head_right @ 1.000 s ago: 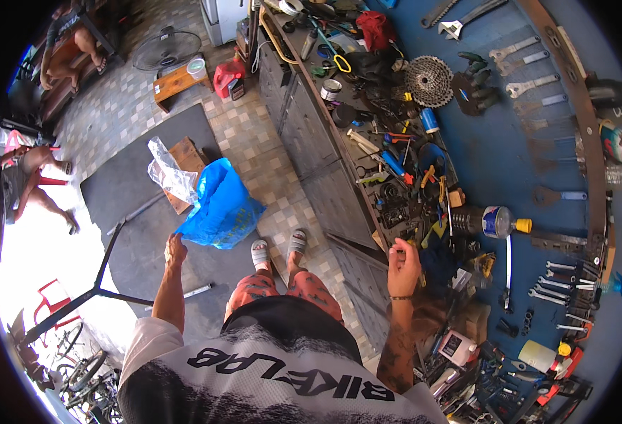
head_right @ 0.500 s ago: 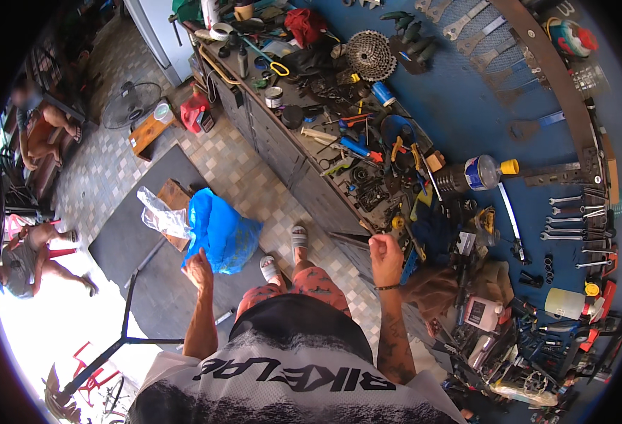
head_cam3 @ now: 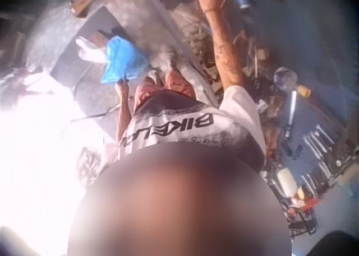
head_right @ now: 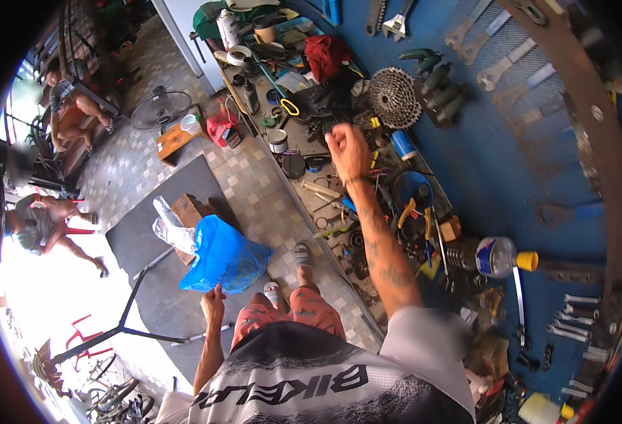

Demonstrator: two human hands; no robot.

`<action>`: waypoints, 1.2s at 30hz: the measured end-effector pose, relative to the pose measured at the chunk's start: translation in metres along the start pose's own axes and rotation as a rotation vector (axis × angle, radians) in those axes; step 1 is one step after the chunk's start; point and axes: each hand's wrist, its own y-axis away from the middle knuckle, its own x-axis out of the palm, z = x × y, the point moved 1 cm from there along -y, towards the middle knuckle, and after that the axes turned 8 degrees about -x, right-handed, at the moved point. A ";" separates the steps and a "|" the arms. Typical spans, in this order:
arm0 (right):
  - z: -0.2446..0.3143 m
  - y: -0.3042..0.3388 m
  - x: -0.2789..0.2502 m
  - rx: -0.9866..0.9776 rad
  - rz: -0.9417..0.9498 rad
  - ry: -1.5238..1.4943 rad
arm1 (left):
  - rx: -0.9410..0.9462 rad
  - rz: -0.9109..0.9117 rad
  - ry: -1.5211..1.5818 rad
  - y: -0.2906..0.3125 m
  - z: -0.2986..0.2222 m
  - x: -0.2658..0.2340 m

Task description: The person unpacks a cardboard box and removes a blue plastic bag containing bicycle parts. They place the bag on the floor, then pick up and inspect a black rubber tube and a small blue ring, placing them on the workbench. They open a drawer, retrieve a dark cloth, and wipe the rubber tube before setting it down.

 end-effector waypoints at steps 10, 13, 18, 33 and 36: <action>-0.094 -0.137 0.073 -0.094 0.192 0.198 | -0.466 -0.074 0.199 0.113 0.091 -0.040; -0.094 -0.132 0.036 -0.238 -0.174 0.025 | -0.533 -0.070 0.242 0.132 0.094 -0.030; -0.059 -0.031 -0.061 -0.249 -0.336 0.048 | -0.525 0.029 0.206 0.110 0.072 -0.001; -0.049 -0.062 0.026 0.115 0.165 0.178 | -0.093 0.246 0.123 -0.067 -0.077 0.019; -0.069 -0.108 0.078 0.452 0.342 0.388 | -0.099 0.258 0.117 -0.080 -0.084 0.011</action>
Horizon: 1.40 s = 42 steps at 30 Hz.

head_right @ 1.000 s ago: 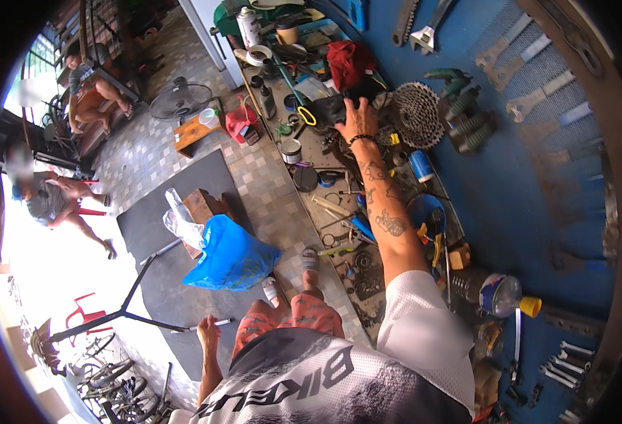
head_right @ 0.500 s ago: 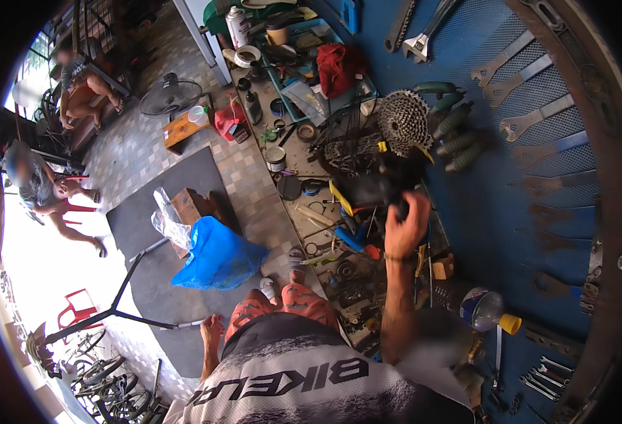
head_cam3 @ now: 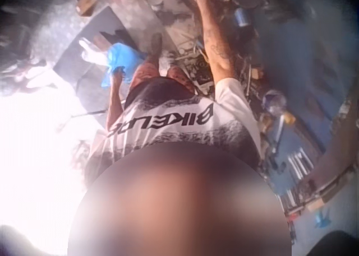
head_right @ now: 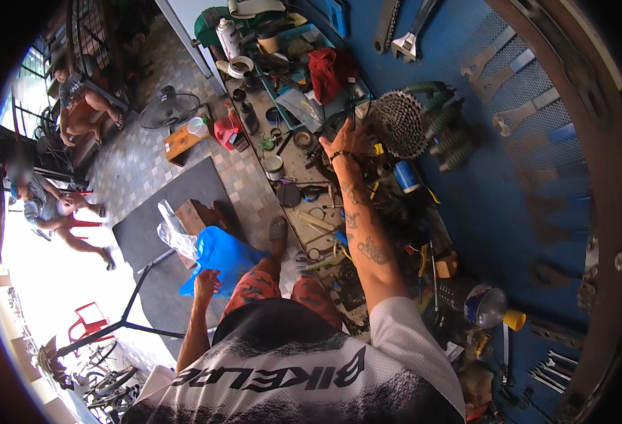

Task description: The person unpacks a cardboard box and removes a blue plastic bag containing bicycle parts. They place the bag on the floor, then pick up and inspect a black rubber tube and a small blue ring, placing them on the workbench. They open a drawer, retrieve a dark cloth, and wipe the rubber tube before setting it down.

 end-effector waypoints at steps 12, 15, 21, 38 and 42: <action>0.017 -0.062 0.029 0.306 0.177 0.172 | -0.251 0.145 -0.007 -0.085 0.023 -0.026; 0.013 -0.063 0.033 0.263 0.150 0.248 | -0.212 0.165 0.032 -0.120 0.003 -0.032; 0.004 -0.070 0.026 0.245 0.129 0.159 | -0.050 0.138 0.036 -0.157 -0.038 -0.042; -0.043 0.056 -0.079 0.075 0.063 -1.047 | 0.586 0.869 -0.354 -0.045 -0.240 0.036; -0.046 0.090 -0.088 0.008 -0.016 -0.808 | 0.513 0.979 -0.252 -0.001 -0.332 0.089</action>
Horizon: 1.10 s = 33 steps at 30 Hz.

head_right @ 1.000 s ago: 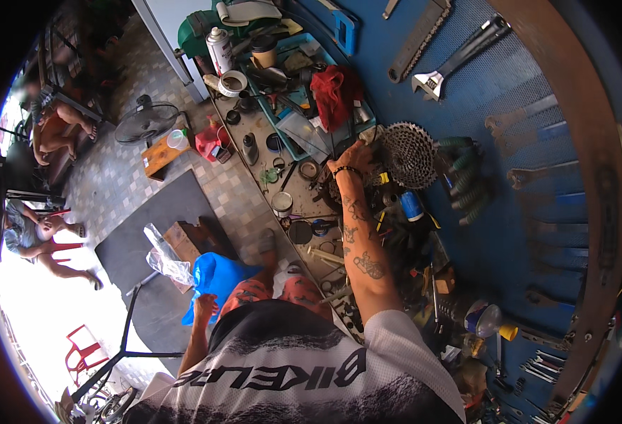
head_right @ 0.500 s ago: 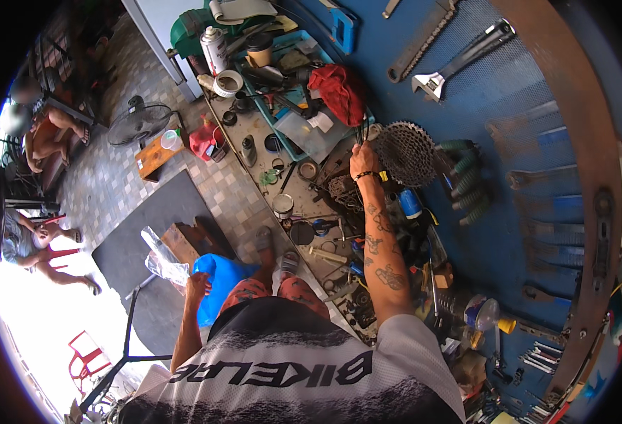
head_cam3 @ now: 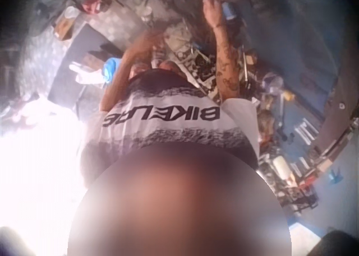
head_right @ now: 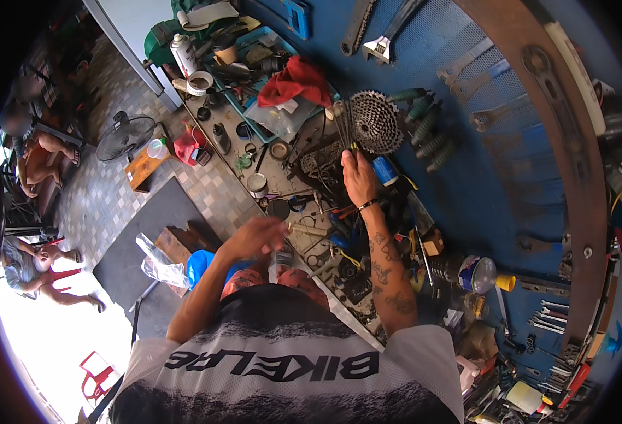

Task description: The person unpacks a cardboard box and removes a blue plastic bag containing bicycle parts. They place the bag on the floor, then pick up and inspect a black rubber tube and a small blue ring, placing them on the workbench. They open a drawer, retrieve a dark cloth, and wipe the rubber tube before setting it down.

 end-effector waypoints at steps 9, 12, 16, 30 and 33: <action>-0.003 0.060 0.019 -0.288 -0.198 0.474 | 0.057 -0.249 0.468 -0.094 -0.112 0.074; -0.007 0.063 0.013 -0.112 -0.273 0.119 | 0.074 -0.141 0.695 -0.108 -0.105 0.086; 0.000 0.049 -0.009 -0.218 -0.479 0.065 | 0.123 -0.155 0.705 -0.116 -0.071 0.091; 0.094 0.053 -0.025 -0.456 -0.027 0.531 | 0.277 -0.242 0.750 -0.078 -0.061 0.070; 0.073 0.081 0.018 -0.372 0.157 0.640 | 0.415 -0.175 0.901 -0.051 -0.077 0.059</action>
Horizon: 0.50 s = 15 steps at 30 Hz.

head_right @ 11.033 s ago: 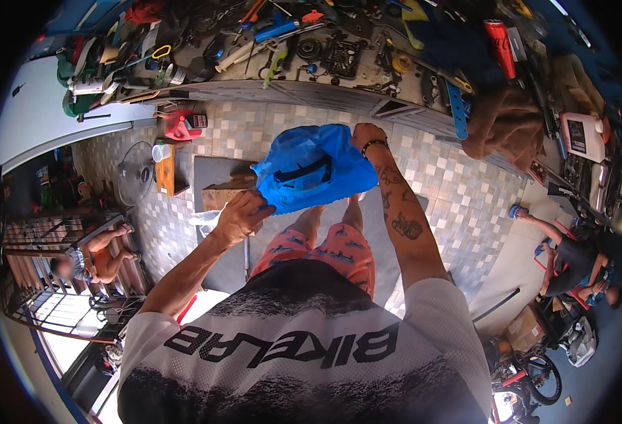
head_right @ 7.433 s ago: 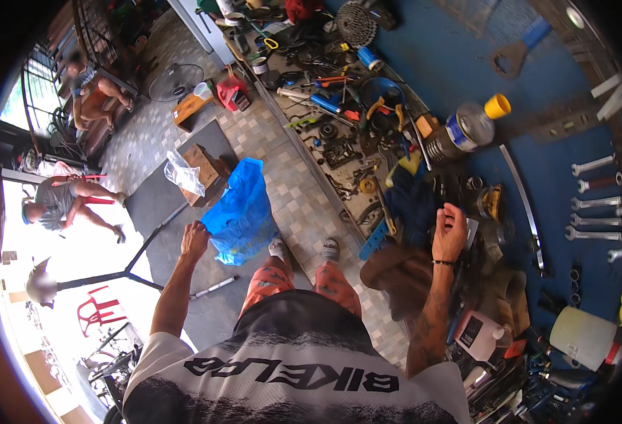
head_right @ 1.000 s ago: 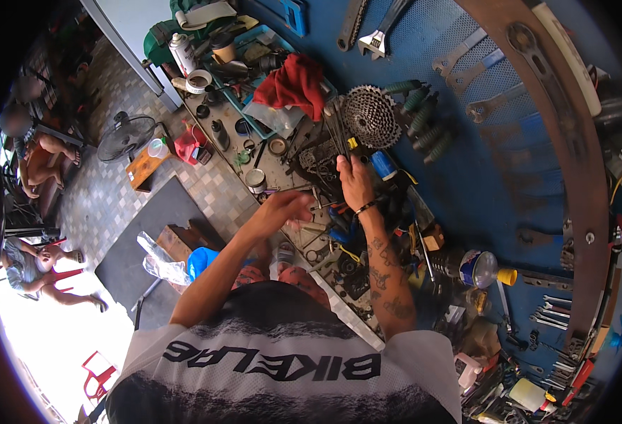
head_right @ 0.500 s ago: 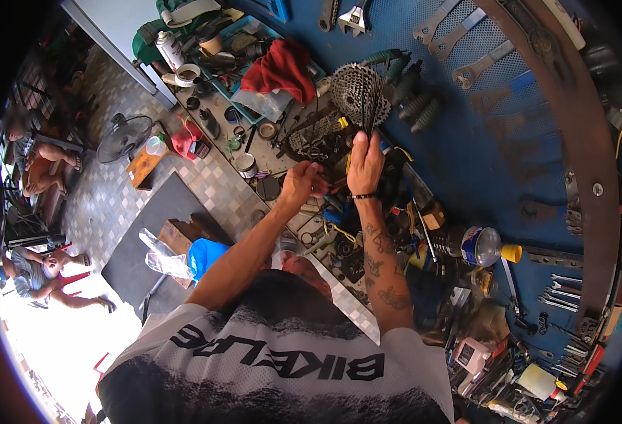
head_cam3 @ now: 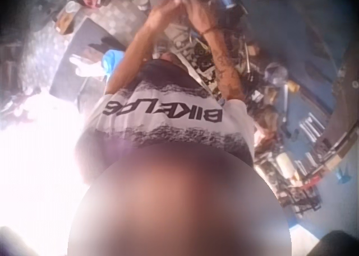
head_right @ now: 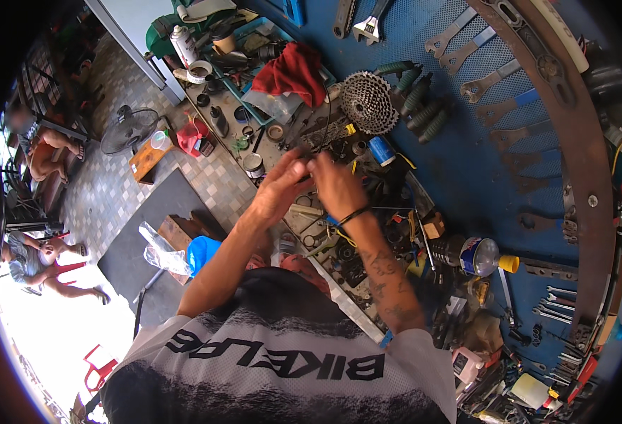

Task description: The person unpacks a cardboard box and removes a blue plastic bag containing bicycle parts. They place the bag on the floor, then pick up and inspect a black rubber tube and a small blue ring, placing them on the workbench. They open a drawer, retrieve a dark cloth, and wipe the rubber tube before setting it down.

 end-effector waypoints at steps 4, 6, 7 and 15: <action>0.031 0.030 0.063 -0.012 0.101 -0.155 | -0.132 -0.302 0.196 0.017 -0.019 -0.012; 0.037 0.041 0.071 -0.026 0.129 -0.290 | -0.068 -0.449 0.316 0.023 -0.025 -0.020; 0.036 0.049 0.068 -0.033 0.166 -0.375 | -0.019 -0.450 0.409 0.028 -0.036 -0.031; 0.043 0.067 0.063 0.470 -0.555 -1.719 | 0.285 -0.462 0.471 0.061 -0.109 -0.042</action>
